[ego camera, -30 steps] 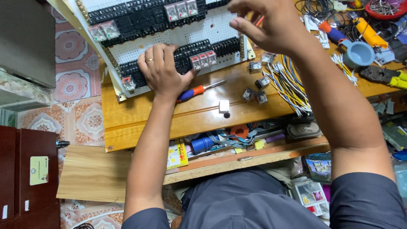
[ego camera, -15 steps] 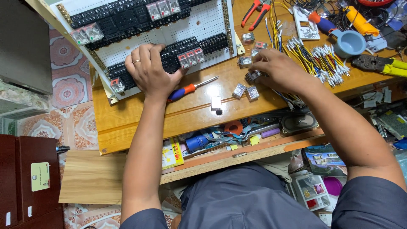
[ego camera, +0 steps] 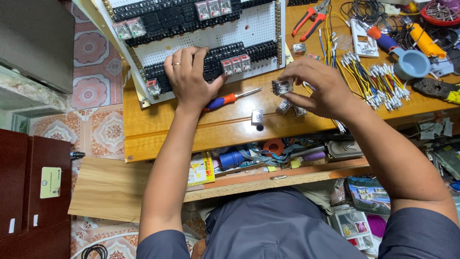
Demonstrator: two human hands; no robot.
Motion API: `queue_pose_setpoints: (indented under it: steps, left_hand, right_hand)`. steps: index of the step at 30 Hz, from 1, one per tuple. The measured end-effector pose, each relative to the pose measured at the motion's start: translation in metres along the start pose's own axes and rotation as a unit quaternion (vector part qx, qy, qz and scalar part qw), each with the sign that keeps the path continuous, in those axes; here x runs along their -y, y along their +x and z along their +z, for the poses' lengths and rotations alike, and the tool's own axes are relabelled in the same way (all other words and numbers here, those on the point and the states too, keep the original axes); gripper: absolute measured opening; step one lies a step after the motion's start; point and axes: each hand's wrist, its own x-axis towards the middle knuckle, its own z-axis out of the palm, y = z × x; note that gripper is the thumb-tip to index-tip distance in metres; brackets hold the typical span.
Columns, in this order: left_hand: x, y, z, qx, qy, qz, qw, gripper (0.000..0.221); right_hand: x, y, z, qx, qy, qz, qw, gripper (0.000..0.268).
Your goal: The person is adjusting electrical relays with a small tool and plugging them into sockets on a circuit board assembly.
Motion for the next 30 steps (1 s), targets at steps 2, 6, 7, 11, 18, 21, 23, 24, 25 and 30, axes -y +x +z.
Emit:
queue_pose_setpoints:
  steps: [2, 6, 7, 11, 18, 21, 23, 24, 25, 30]
  left_hand:
    - [0.002, 0.0, -0.002, 0.019, -0.011, -0.001, 1.0, 0.067]
    - [0.004, -0.002, -0.009, 0.042, -0.009, 0.011, 0.999, 0.07]
    - [0.004, -0.004, -0.011, 0.03, 0.005, 0.025, 0.999, 0.073]
    - [0.006, -0.009, -0.013, 0.036, 0.017, 0.028, 0.999, 0.074]
    - [0.008, -0.012, -0.018, 0.051, -0.03, 0.017, 0.998, 0.074]
    - [0.005, -0.003, -0.055, -0.018, -0.113, 0.033, 0.993, 0.055]
    - [0.011, 0.002, -0.081, -0.092, -0.155, 0.057, 0.982, 0.038]
    - [0.017, 0.001, -0.091, -0.139, -0.18, 0.011, 0.974, 0.028]
    - [0.023, -0.001, -0.101, -0.185, -0.206, -0.036, 0.96, 0.022]
    - [0.052, -0.012, -0.108, -0.263, -0.379, -0.195, 0.866, 0.025]
  right_hand:
    - [0.005, 0.002, 0.004, -0.029, -0.016, -0.05, 0.998, 0.043]
    - [0.013, 0.005, 0.009, -0.027, -0.054, -0.046, 0.997, 0.047]
    - [0.014, 0.005, 0.011, -0.033, -0.053, -0.047, 0.997, 0.049]
    - [0.023, 0.013, 0.014, -0.048, -0.037, -0.061, 0.996, 0.041]
    - [0.033, 0.024, 0.016, -0.038, -0.032, -0.059, 0.997, 0.037]
    - [0.038, 0.033, 0.018, -0.06, -0.026, -0.07, 0.995, 0.032]
    - [0.04, 0.042, 0.021, -0.073, -0.013, -0.079, 0.994, 0.029]
    - [0.04, 0.047, 0.024, -0.086, -0.02, -0.091, 0.992, 0.029]
    - [0.041, 0.05, 0.026, -0.098, -0.027, -0.1, 0.99, 0.029]
    - [0.045, 0.077, 0.061, -0.099, -0.001, -0.085, 0.991, 0.036]
